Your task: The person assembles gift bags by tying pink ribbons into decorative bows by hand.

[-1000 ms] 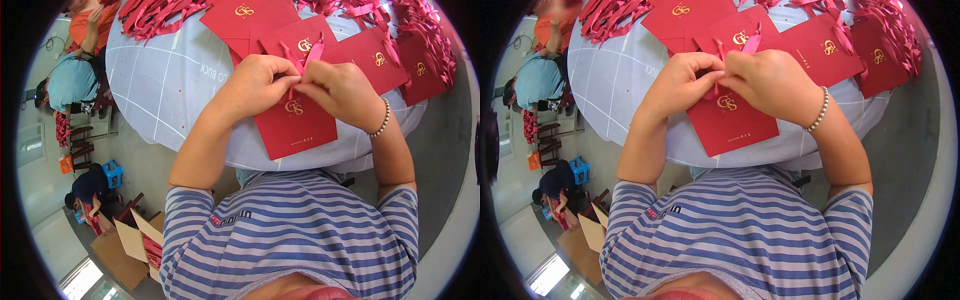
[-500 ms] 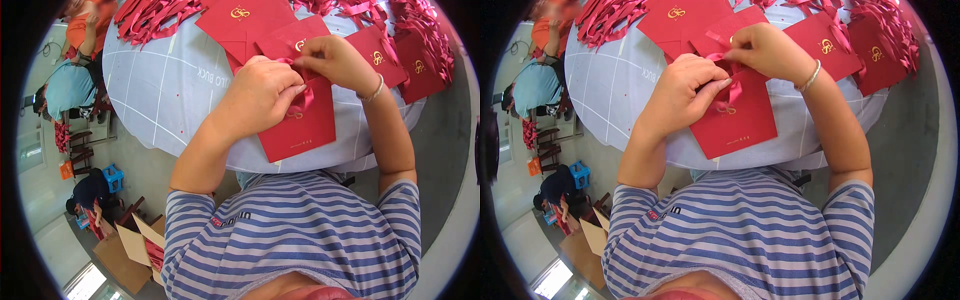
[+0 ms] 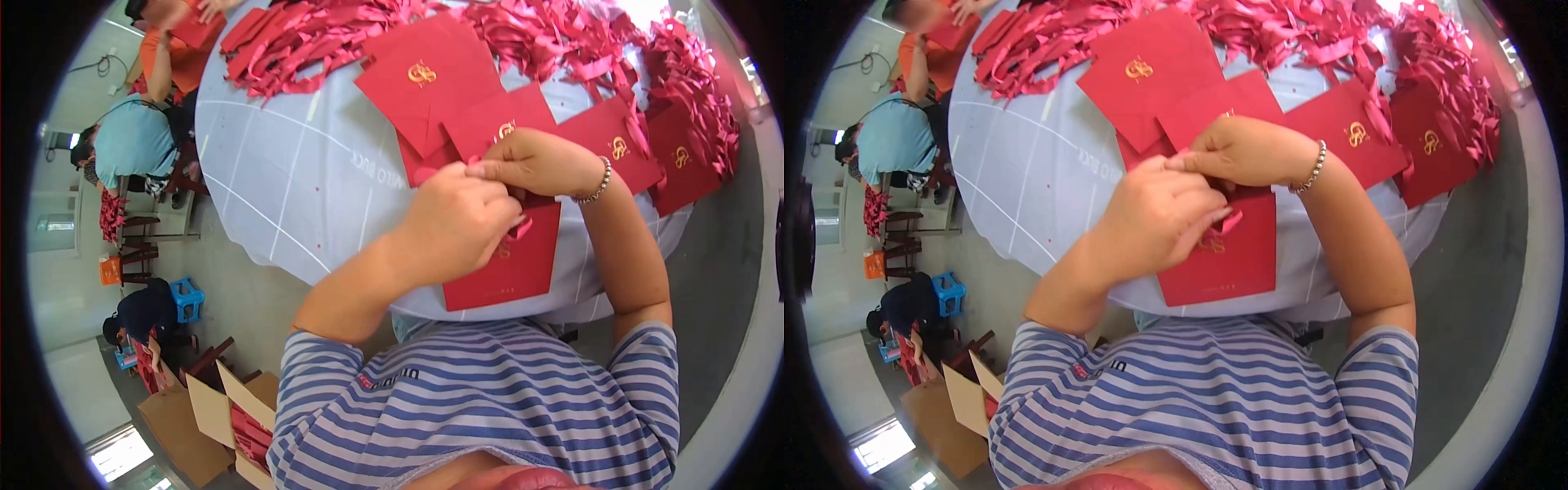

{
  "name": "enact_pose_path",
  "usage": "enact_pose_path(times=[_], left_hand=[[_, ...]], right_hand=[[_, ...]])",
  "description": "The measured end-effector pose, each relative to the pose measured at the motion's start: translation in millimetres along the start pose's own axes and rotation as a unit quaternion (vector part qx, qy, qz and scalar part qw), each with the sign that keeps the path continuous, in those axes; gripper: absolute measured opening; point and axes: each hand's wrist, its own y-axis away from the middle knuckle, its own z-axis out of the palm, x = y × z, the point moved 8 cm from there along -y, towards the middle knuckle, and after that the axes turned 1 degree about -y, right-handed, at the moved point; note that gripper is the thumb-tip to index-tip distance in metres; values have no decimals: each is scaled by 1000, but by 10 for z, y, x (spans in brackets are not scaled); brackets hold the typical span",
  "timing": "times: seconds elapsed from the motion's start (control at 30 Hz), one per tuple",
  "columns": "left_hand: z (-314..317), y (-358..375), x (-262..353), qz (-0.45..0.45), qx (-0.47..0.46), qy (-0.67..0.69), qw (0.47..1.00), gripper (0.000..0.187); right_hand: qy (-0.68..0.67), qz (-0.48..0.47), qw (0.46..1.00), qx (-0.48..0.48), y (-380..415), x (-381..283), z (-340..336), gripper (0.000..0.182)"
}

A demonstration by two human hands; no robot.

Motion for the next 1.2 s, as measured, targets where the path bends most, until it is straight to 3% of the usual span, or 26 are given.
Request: enact_pose_path(times=[0.03, 0.13, 0.23, 0.27, 0.37, 0.5, 0.57, 0.7, 0.73, 0.8, 0.93, 1.2], left_hand=[[-9, -2, 22, 1, 4, -7, 1000, 10], [-7, 8, 81, 9, 10, -34, 999, 9], [17, 30, 152, 34, 14, -48, 998, 17], [15, 33, 171, 30, 11, -43, 999, 17], [54, 57, 302, 70, 16, -108, 992, 15], [113, 77, 380, 88, 41, -139, 985, 15], [155, 106, 414, 93, 48, -129, 986, 15], [210, 135, 479, 114, 44, -118, 986, 16], [191, 131, 476, 110, 45, -117, 986, 16], [146, 114, 416, 77, 45, -102, 991, 13], [181, 125, 221, 4, 34, -28, 999, 8], [229, 131, 101, -66, 0, 72, 995, 5]], right_hand=[[-77, 53, 995, -43, 8, 68, 35, 44], [-202, 72, 976, -19, 54, 21, 34, 35], [-135, 21, 991, -15, -48, 18, 118, 27], [-42, 2, 999, -18, -13, -27, 88, 20], [-30, -83, 996, 15, -7, -44, 107, 20], [-27, -39, 999, 13, 66, -139, 127, 21], [57, -58, 997, -16, 85, -178, 163, 20], [57, -78, 995, 15, 66, -177, 221, 16], [58, -77, 995, 12, 46, -151, 247, 16], [-38, -68, 992, 99, 22, -77, 149, 23], [38, -55, 984, 166, 33, -103, 93, 29], [77, -43, 979, 185, -31, 11, 120, 27]])
